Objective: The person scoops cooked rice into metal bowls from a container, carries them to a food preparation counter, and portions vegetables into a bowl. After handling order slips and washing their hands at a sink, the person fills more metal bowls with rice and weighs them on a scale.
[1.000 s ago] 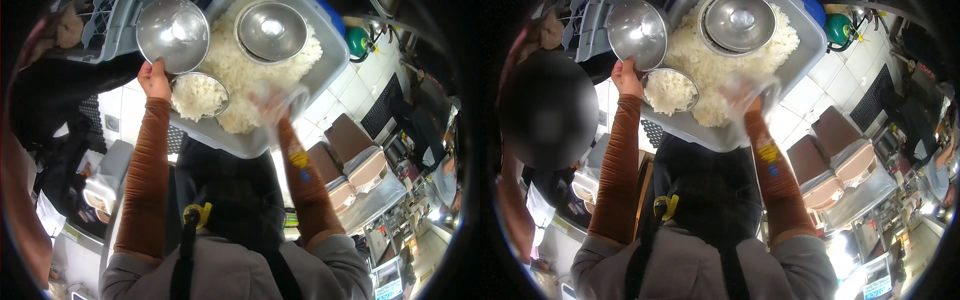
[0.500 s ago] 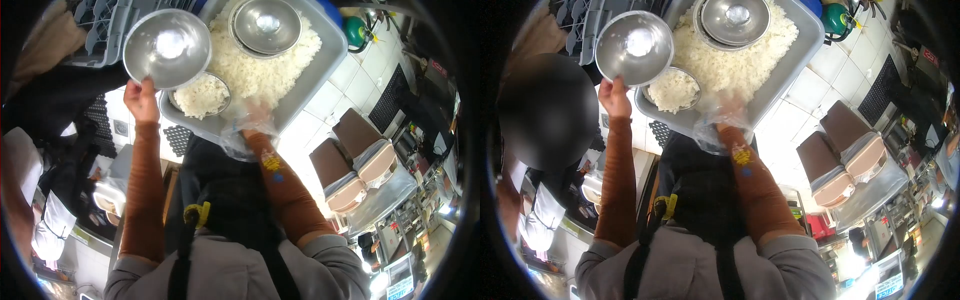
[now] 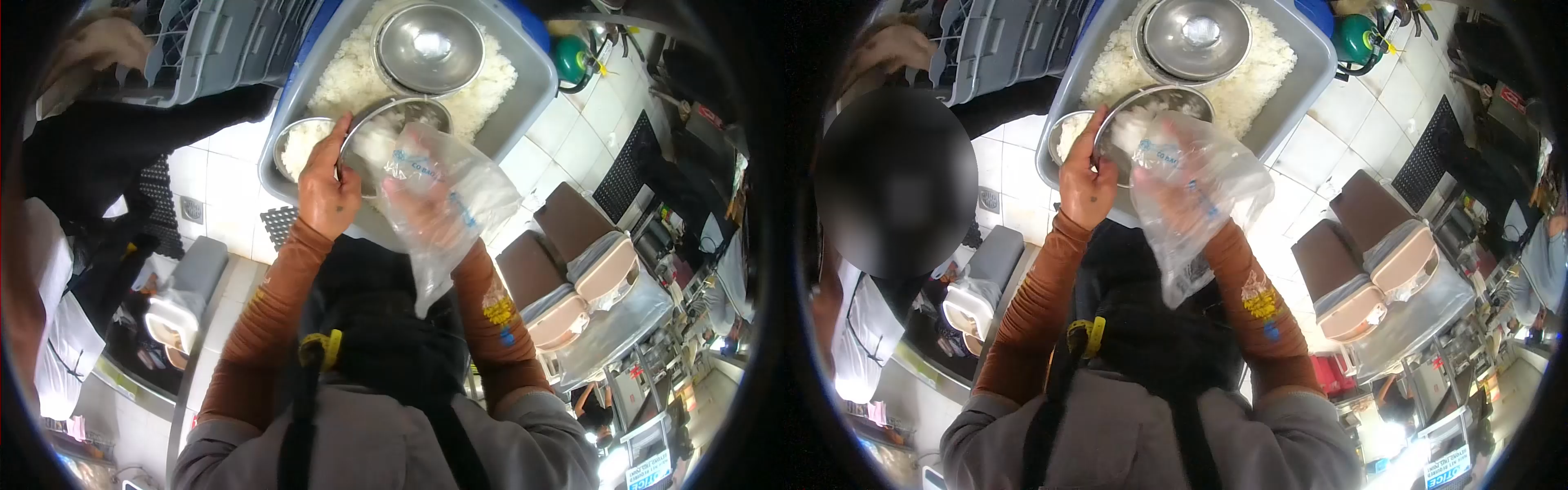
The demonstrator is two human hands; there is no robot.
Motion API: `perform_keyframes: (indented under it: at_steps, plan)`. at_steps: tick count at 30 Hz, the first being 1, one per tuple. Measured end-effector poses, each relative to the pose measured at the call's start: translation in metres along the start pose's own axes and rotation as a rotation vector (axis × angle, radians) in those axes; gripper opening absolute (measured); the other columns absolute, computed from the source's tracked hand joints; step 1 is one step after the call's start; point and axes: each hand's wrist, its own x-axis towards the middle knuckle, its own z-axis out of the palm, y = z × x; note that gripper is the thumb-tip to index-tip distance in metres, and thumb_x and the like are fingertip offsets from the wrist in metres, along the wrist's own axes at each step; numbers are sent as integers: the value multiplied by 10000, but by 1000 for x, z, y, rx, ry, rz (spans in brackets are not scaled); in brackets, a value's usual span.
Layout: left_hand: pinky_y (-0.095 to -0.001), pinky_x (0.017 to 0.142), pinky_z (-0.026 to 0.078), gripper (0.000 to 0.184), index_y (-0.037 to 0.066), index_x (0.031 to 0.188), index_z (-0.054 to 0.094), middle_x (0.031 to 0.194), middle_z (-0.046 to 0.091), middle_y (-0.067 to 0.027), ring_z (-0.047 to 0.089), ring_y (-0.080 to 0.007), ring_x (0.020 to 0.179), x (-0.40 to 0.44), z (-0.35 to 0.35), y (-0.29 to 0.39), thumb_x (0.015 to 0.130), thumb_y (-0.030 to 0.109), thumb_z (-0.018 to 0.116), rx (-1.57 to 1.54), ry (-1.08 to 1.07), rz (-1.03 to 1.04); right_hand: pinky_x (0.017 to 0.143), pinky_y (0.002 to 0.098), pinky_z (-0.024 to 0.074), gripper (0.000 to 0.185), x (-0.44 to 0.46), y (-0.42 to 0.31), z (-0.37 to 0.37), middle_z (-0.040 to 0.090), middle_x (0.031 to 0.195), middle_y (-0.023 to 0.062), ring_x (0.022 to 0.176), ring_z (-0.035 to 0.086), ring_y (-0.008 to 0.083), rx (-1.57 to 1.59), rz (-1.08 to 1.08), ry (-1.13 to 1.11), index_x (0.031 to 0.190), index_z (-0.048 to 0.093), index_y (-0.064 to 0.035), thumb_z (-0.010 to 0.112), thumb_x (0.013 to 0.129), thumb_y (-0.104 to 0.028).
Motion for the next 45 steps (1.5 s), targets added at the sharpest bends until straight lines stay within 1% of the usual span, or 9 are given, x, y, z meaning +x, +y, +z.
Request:
perform_keyframes:
  at_steps: [4,8,17,24,28,33,41,44,45]
  plan:
    - [-246,778,468,551,8,1330,466,1097,615,-126,578,-144,899,6,6,-43,784,-63,440,-253,113,-29,887,332,467,466,47,29,-70,580,1159,128,1034,567,228,806,90,5,1252,479,-4,599,847,-202]
    - [-257,855,440,341,-35,1206,523,1080,599,-61,556,-135,949,26,-26,-49,871,-1,467,-471,228,-156,757,364,509,278,186,75,-132,639,1083,141,898,625,252,-967,-109,167,1089,586,-17,489,887,-182]
    - [-292,668,495,173,9,996,600,884,631,-55,621,-175,760,95,-23,-114,859,89,531,-798,505,-370,929,392,460,366,271,120,-110,584,1168,170,1025,579,327,-1091,-98,-78,1166,559,-32,465,916,-282]
    - [-251,719,454,211,-30,1015,602,916,635,-62,573,-135,810,95,-17,-121,864,92,520,-774,494,-359,931,423,462,401,196,181,-68,537,1206,124,1053,550,299,-615,48,176,1231,500,-67,461,939,-339]
    - [-242,724,443,210,-31,1011,603,918,634,-52,563,-120,815,90,-15,-121,868,96,516,-757,500,-358,933,440,462,425,105,239,64,510,1229,97,1069,534,283,382,419,451,1267,465,-86,459,952,-372]
    - [-240,718,435,204,-36,986,607,917,631,-43,551,-105,817,84,-19,-118,878,110,513,-727,462,-320,846,396,476,306,43,86,37,631,990,102,930,598,254,-647,-111,-32,1081,613,-79,545,871,-290]
    - [-241,738,450,242,-44,1035,603,899,640,-46,550,-101,803,63,-41,-80,924,133,481,-419,351,-195,897,419,466,339,-5,92,49,598,1151,183,1089,559,324,-695,117,-369,1087,591,-19,485,888,-272]
    - [-250,733,456,246,-43,1042,600,899,642,-60,555,-103,803,52,-47,-78,927,133,472,-326,288,-160,857,418,488,370,18,179,34,607,1132,169,1063,578,307,1567,373,-1084,1104,582,-19,466,906,-309]
    - [-255,734,459,246,-43,1043,599,898,645,-69,561,-109,806,46,-48,-72,928,131,468,-322,277,-171,830,412,496,375,13,177,43,615,1113,160,1036,589,304,1816,351,-1001,1106,585,-28,460,909,-322]
